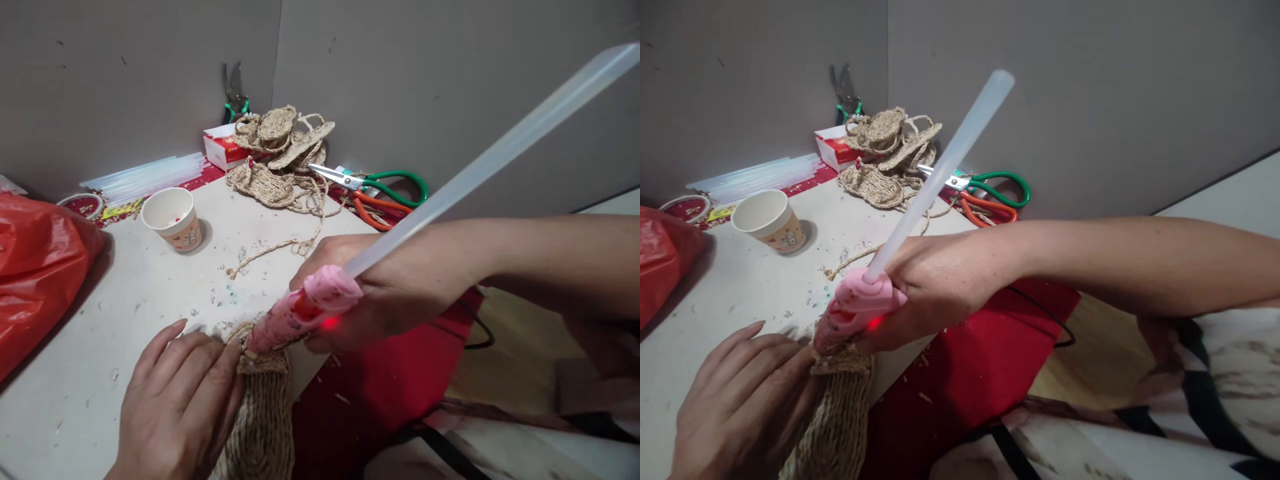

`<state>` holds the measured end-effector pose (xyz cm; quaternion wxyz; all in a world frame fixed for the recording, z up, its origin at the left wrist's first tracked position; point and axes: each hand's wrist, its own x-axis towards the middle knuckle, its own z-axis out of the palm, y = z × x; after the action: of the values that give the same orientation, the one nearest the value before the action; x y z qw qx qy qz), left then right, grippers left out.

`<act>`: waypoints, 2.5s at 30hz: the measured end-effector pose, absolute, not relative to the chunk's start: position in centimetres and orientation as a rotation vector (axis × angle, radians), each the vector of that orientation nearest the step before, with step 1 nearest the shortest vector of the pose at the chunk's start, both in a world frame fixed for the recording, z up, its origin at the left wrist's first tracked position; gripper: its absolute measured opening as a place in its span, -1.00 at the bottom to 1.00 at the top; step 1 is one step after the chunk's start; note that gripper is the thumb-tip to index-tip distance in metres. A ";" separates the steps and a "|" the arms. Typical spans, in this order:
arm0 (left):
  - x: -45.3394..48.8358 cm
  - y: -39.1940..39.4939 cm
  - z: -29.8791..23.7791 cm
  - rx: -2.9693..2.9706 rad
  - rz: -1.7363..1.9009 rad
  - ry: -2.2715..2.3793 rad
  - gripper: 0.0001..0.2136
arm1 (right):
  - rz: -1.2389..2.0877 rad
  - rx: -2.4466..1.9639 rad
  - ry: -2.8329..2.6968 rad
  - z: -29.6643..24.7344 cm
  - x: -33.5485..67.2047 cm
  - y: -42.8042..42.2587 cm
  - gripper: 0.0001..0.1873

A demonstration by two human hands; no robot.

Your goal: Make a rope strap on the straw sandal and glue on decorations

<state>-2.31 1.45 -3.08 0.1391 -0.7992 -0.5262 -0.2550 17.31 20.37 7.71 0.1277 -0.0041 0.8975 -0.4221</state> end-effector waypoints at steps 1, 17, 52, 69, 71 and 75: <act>-2.3 1.4 -3.1 -2.310 -0.745 -1.525 -0.74 | -1.221 -0.008 2.595 7.7 17.3 20.4 -0.80; -2.6 1.5 -3.0 -2.343 -0.700 -1.481 -0.71 | -1.165 -0.033 2.608 8.1 17.1 20.2 -0.88; -2.3 1.8 -2.7 -2.317 -0.736 -1.506 -0.75 | -1.113 -0.043 2.638 7.9 17.2 20.1 -0.83; -2.6 1.6 -2.8 -2.336 -0.741 -1.483 -0.74 | -1.203 -0.072 2.649 8.5 18.1 21.1 -0.80; -2.6 1.5 -2.8 -2.337 -0.737 -1.507 -0.75 | -1.175 -0.044 2.729 8.4 18.7 21.7 -0.82; -2.6 1.3 -2.8 -2.341 -0.754 -1.502 -0.75 | -0.717 0.238 2.929 7.0 19.4 22.9 -0.79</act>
<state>-2.64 1.34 -2.81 0.1296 -0.8056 -0.5167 -0.2593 19.38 22.93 6.97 0.0584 0.0786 0.9667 -0.2365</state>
